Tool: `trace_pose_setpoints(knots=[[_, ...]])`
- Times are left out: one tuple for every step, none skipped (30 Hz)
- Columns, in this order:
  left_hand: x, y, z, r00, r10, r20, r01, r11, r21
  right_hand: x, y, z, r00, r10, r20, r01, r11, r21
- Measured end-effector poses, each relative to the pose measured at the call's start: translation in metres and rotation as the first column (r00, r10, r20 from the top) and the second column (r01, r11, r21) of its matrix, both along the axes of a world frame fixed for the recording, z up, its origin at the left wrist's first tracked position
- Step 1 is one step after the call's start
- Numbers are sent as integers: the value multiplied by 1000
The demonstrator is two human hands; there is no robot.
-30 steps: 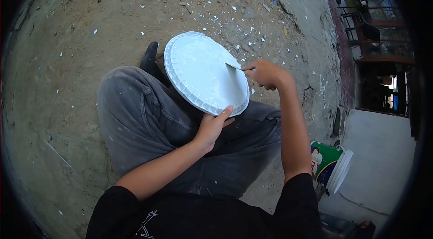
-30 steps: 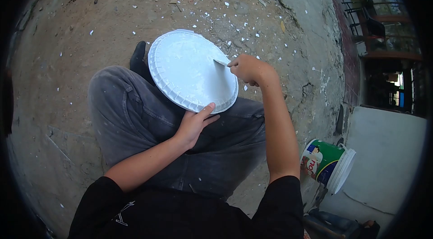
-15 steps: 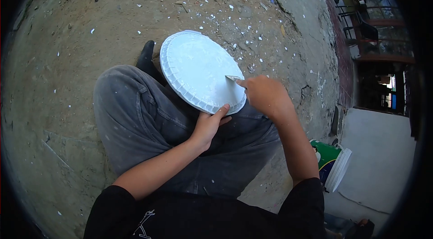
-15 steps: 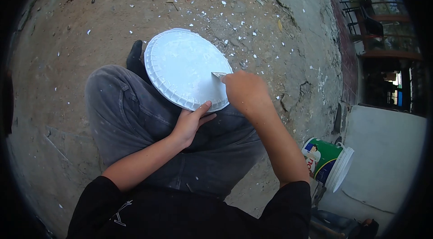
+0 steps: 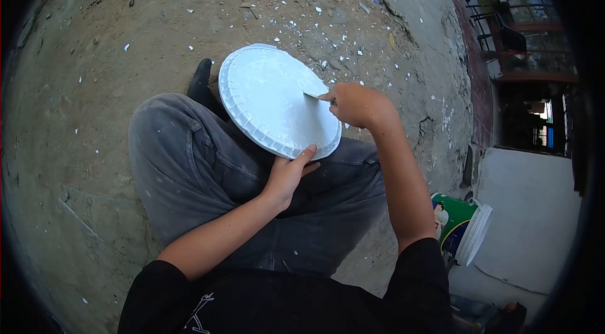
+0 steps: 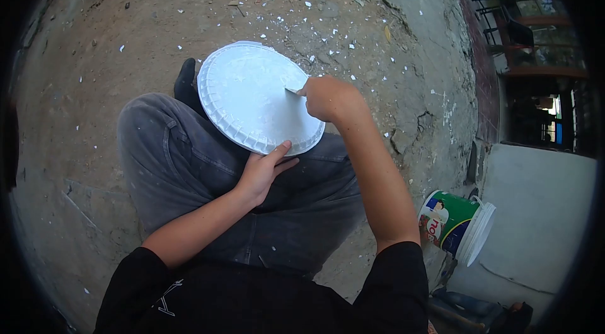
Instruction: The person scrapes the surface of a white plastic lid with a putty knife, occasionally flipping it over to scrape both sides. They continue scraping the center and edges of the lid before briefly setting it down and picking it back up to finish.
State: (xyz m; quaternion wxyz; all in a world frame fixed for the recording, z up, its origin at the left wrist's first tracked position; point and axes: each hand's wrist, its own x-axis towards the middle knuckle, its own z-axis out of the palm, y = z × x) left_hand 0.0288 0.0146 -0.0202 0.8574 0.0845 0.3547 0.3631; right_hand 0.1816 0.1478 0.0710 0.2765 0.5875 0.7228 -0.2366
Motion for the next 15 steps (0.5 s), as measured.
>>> trace_pose_setpoints(knots=[[-1,0,0,1000,-1,0,1,1000,13,-5,7,-11,996,-90,25,90,996,-2],[0,0,0,1000,-1,-1,1,1000,26,-5,14,-21,983,-177,47,177,984,-2],[1,0,0,1000,-6,0,6,999,32,-2,21,-30,982,-182,47,182,983,4],[1,0,-1,1000,-3,0,3,1000,31,-2,29,-38,974,-221,55,220,975,11],[0,0,-2,1000,1,-3,-1,1000,28,0,34,-45,964,-257,61,257,966,16],[-1,-1,-2,1000,3,-8,-3,1000,27,-5,35,-43,965,-255,56,255,967,14],[-1,-2,-2,1000,3,-4,-2,1000,27,-8,36,-39,963,-246,108,245,969,25],[-1,-1,-1,1000,3,3,-3,1000,31,-10,39,-34,959,-236,160,232,972,38],[-1,1,1,1000,11,2,-11,999,34,-13,41,-23,960,-229,159,225,974,41],[0,1,2,1000,18,-12,-17,1000,21,-12,40,-10,972,-157,177,167,985,-46],[-1,-1,3,999,23,-25,-23,1000,3,-13,39,-1,978,-83,190,110,984,-140],[-1,-1,2,999,28,-25,-28,1000,-5,-14,36,2,979,-76,191,106,983,-148],[-1,-1,2,999,26,-24,-26,1000,0,-13,34,6,986,-49,158,73,986,-152],[0,-1,1,1000,20,-20,-20,1000,6,-10,31,7,991,-25,128,45,987,-153],[1,0,1,1000,14,-12,-14,1000,4,-8,31,5,990,-32,136,53,987,-155]])
